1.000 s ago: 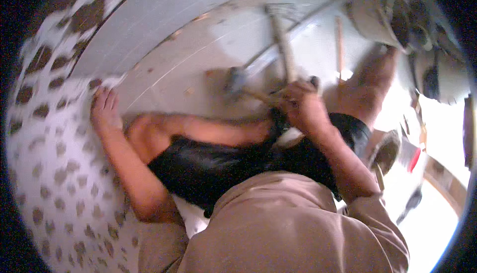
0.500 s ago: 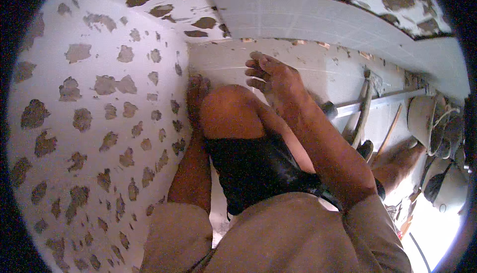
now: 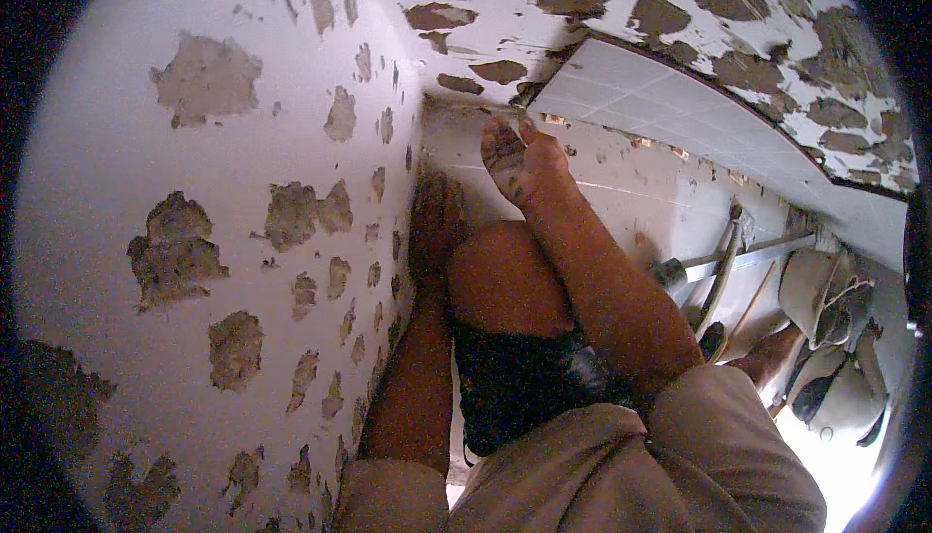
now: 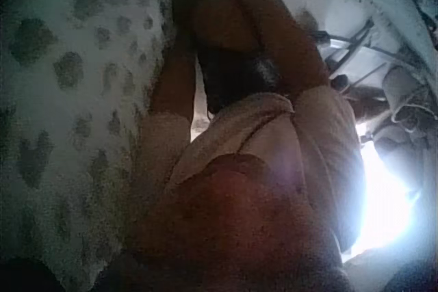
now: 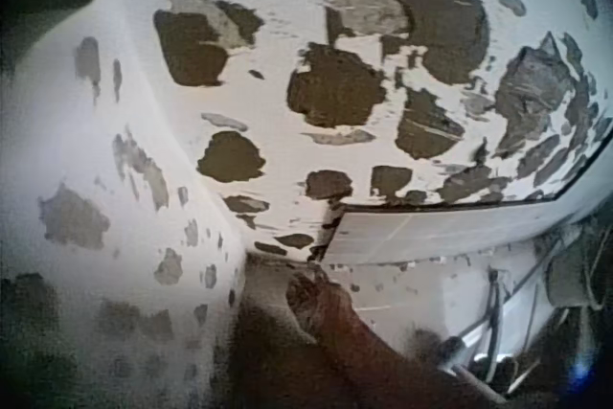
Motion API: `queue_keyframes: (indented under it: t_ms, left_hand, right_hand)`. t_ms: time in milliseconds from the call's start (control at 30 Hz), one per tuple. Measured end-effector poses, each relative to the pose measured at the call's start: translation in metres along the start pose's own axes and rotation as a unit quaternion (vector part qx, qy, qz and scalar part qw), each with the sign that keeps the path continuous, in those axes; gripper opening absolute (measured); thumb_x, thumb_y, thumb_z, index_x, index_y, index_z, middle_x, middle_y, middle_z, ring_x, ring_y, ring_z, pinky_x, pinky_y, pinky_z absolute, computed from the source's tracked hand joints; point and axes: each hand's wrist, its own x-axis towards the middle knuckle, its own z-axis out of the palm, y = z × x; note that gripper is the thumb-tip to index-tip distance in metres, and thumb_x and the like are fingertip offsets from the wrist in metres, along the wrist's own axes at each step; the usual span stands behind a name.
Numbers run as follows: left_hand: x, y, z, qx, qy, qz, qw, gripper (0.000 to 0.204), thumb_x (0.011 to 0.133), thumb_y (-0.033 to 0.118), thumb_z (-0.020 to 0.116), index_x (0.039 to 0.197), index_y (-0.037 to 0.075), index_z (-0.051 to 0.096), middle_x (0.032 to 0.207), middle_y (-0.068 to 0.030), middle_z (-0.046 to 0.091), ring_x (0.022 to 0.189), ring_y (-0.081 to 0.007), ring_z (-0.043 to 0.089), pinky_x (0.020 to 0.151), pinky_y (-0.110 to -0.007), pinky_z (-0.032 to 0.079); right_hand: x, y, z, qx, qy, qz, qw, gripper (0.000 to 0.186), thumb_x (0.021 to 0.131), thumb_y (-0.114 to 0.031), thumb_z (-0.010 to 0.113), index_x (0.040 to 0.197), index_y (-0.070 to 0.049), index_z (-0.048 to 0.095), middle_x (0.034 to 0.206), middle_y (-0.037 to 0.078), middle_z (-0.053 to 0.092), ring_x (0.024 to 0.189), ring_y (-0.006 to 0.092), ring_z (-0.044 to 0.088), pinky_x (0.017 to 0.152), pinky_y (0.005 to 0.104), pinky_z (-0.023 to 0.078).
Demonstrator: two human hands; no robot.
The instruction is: The person installs tiles on a wall by placing tile spacers, positioning a tile, and tapping it into place with a rubber mallet. They then use a scraper to remove excess mortar from the wall surface.
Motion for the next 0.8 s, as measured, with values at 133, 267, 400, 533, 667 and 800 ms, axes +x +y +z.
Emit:
queue_keyframes:
  t_ms: [133, 267, 400, 533, 667, 800]
  left_hand:
    - [-0.005, -0.009, -0.005, 0.002, 0.003, -0.016, 1.0, 0.044, 0.091, 0.031, 0.06, 0.122, 0.0, 0.058, 0.102, -0.017, 0.067, 0.093, -0.0331, 0.064, 0.091, -0.04, 0.049]
    - [0.003, 0.005, 0.002, -0.013, 0.001, -0.002, 1.0, 0.043, 0.091, 0.031, 0.06, 0.122, 0.0, 0.058, 0.102, -0.0171, 0.067, 0.094, -0.0331, 0.064, 0.091, -0.04, 0.049]
    - [-0.002, 0.001, -0.001, -0.006, 0.004, -0.013, 1.0, 0.043, 0.091, 0.031, 0.06, 0.121, 0.0, 0.058, 0.103, -0.0172, 0.067, 0.094, -0.0331, 0.064, 0.091, -0.04, 0.049]
    - [-0.008, -0.004, -0.005, 0.001, 0.008, -0.02, 1.0, 0.042, 0.091, 0.03, 0.06, 0.121, 0.0, 0.059, 0.103, -0.0173, 0.067, 0.094, -0.0331, 0.064, 0.091, -0.04, 0.049]
    - [0.005, 0.016, 0.004, -0.012, 0.004, 0.001, 1.0, 0.042, 0.091, 0.03, 0.06, 0.12, 0.0, 0.059, 0.103, -0.0174, 0.067, 0.094, -0.0332, 0.064, 0.091, -0.04, 0.049]
    - [-0.014, -0.009, -0.01, 0.01, 0.009, -0.026, 1.0, 0.042, 0.091, 0.03, 0.06, 0.12, 0.0, 0.059, 0.103, -0.0175, 0.067, 0.094, -0.0332, 0.064, 0.091, -0.04, 0.049]
  right_hand:
    - [-0.022, -0.05, 0.033, -0.16, -0.004, -0.044, 0.986, 0.024, 0.103, -0.02, 0.037, 0.112, -0.006, 0.054, 0.097, 0.014, 0.061, 0.083, 0.0278, 0.06, 0.074, 0.0414, 0.054]
    - [-0.005, -0.046, 0.029, -0.091, 0.053, -0.158, 0.982, 0.02, 0.102, -0.016, 0.039, 0.103, -0.005, 0.055, 0.094, 0.011, 0.059, 0.083, 0.0254, 0.058, 0.076, 0.0401, 0.051]
    - [-0.003, -0.046, 0.037, -0.036, 0.079, -0.123, 0.989, 0.019, 0.101, -0.015, 0.04, 0.099, -0.004, 0.056, 0.088, 0.009, 0.058, 0.079, 0.0251, 0.058, 0.076, 0.0391, 0.051]
    - [-0.008, -0.047, 0.043, -0.07, 0.091, -0.127, 0.985, 0.019, 0.1, -0.014, 0.041, 0.096, -0.003, 0.056, 0.083, 0.009, 0.058, 0.076, 0.0253, 0.058, 0.074, 0.0386, 0.051]
    - [0.026, -0.014, 0.004, -0.164, 0.115, -0.096, 0.975, 0.019, 0.099, -0.013, 0.04, 0.096, -0.001, 0.055, 0.086, 0.011, 0.057, 0.079, 0.026, 0.057, 0.075, 0.0398, 0.052]
    - [-0.001, -0.087, 0.05, 0.687, 0.149, 0.266, 0.66, 0.022, 0.1, -0.014, 0.038, 0.099, 0.001, 0.054, 0.09, 0.014, 0.056, 0.084, 0.0277, 0.057, 0.078, 0.0417, 0.051]
